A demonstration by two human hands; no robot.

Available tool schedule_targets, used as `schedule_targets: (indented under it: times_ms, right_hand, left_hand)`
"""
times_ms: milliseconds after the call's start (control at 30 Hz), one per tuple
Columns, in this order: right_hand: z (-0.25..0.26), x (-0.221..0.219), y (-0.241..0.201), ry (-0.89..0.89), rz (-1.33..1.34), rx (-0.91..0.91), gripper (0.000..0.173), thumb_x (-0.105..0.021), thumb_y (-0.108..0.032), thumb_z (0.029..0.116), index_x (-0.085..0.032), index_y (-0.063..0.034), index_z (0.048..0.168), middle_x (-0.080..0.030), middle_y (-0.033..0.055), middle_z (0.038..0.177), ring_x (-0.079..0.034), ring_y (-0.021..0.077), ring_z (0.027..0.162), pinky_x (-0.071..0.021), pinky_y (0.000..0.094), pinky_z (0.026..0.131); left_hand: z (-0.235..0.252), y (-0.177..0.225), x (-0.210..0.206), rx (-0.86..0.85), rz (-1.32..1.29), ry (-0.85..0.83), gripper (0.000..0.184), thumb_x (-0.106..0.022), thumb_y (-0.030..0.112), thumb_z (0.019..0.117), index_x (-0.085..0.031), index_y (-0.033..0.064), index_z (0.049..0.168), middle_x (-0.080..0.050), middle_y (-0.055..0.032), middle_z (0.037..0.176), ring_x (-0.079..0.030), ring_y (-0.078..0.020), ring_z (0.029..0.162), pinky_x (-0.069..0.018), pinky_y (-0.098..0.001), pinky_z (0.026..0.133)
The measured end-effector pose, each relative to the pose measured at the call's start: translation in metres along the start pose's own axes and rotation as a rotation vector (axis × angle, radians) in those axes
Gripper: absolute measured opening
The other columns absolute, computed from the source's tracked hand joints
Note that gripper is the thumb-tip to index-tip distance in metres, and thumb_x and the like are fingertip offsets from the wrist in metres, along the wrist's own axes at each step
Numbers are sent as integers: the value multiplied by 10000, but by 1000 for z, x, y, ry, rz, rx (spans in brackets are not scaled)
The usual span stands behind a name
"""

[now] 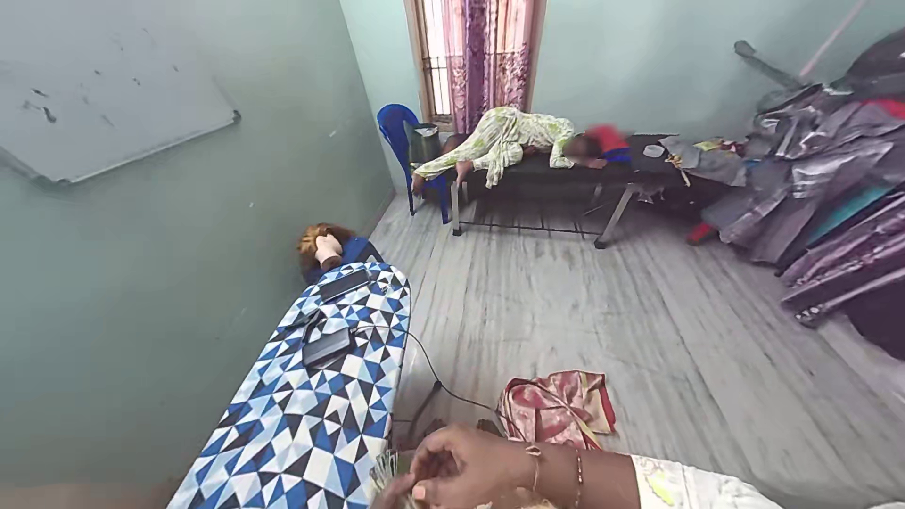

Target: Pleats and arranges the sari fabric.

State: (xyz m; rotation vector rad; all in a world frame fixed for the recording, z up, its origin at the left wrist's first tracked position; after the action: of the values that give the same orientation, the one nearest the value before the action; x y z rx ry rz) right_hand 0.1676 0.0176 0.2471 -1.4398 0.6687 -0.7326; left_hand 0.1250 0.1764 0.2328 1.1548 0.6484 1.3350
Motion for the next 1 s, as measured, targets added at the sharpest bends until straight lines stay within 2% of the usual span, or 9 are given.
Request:
schedule_targets:
  times_ms: [100, 167, 200, 233, 300, 467, 600, 700, 1000]
  right_hand:
    - [8, 8, -7, 24, 50, -49, 278, -657, -108, 965, -638, 88, 1160, -697, 152, 999, -675, 131, 836, -572, 303, 780]
    - [12, 11, -9, 22, 71, -13, 287, -668, -108, 949, -640, 97, 1148, -696, 138, 992, -671, 103, 830, -572, 271, 767]
    - [15, 12, -11, 10, 76, 7, 293, -675, -116, 943, -642, 94, 1145, -695, 120, 1002, -671, 79, 845, -573, 246, 775]
    - [19, 13, -12, -4, 72, 24, 296, -685, -124, 934, -652, 86, 1139, -699, 102, 1013, -674, 58, 863, -576, 228, 787]
    - [27, 17, -13, -59, 60, 42, 307, -701, -152, 925, -658, 64, 1140, -688, 62, 1055, -672, 26, 906, -580, 206, 820]
    - [46, 24, -13, -158, 113, 93, 289, -729, -135, 900, -652, 22, 1130, -662, -7, 1104, -667, -1, 928, -596, 193, 811]
    - [66, 25, -13, -258, 135, 65, 292, -721, -141, 911, -642, 8, 1149, -661, -32, 1109, -670, 1, 951, -602, 202, 821]
    - [78, 30, -13, -346, 154, 12, 286, -719, -174, 924, -632, -27, 1153, -676, -74, 1076, -674, -13, 902, -601, 193, 783]
    - [112, 55, -9, -500, 136, -137, 270, -719, -167, 931, -640, -51, 1162, -694, -96, 1035, -661, -28, 817, -580, 169, 699]
  left_hand:
    - [10, 4, 3, 29, 55, 2, 632, -817, 251, 851, -538, 16, 1367, -652, -18, 1309, -583, 40, 1187, -504, -240, 1037]
    - [12, 10, 5, 54, 104, 66, 736, -823, 276, 819, -483, 23, 1421, -629, -34, 1341, -583, 47, 1172, -507, -203, 1001]
    - [12, 10, 7, 53, 115, 108, 726, -818, 296, 827, -472, 101, 1434, -628, 22, 1340, -598, 60, 1144, -527, -182, 967]
    - [13, 9, 8, 44, 104, 137, 704, -809, 278, 840, -460, 164, 1441, -624, 71, 1338, -610, 62, 1127, -543, -180, 950]
    - [17, 8, 11, 18, 71, 155, 688, -791, 197, 855, -426, 186, 1438, -616, 97, 1322, -627, 54, 1095, -565, -193, 921]
    - [25, 10, 15, -24, 34, 174, 631, -777, 131, 853, -407, 133, 1364, -657, 79, 1222, -647, 49, 1062, -571, -199, 920]
    - [27, 3, 19, -24, 35, 259, 608, -785, 139, 845, -411, 159, 1324, -660, 88, 1169, -654, 42, 1034, -576, -198, 897]
    - [29, -1, 18, -25, 29, 288, 593, -779, 167, 860, -416, 145, 1328, -652, 88, 1175, -646, 52, 1046, -574, -187, 893]
    - [49, -18, 11, -18, 37, 415, 571, -758, 212, 866, -429, 90, 1316, -659, 46, 1155, -644, 52, 1018, -569, -179, 875]
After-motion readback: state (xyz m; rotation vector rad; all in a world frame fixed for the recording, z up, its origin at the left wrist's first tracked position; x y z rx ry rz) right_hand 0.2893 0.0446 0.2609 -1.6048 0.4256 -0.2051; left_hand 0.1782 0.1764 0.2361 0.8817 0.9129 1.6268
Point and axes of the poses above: each hand's wrist, its own z-axis towards the middle knuckle, its own x-axis out of the back of the hand, y = z × x, the point moved 5 cm from there along z, towards the middle knuckle
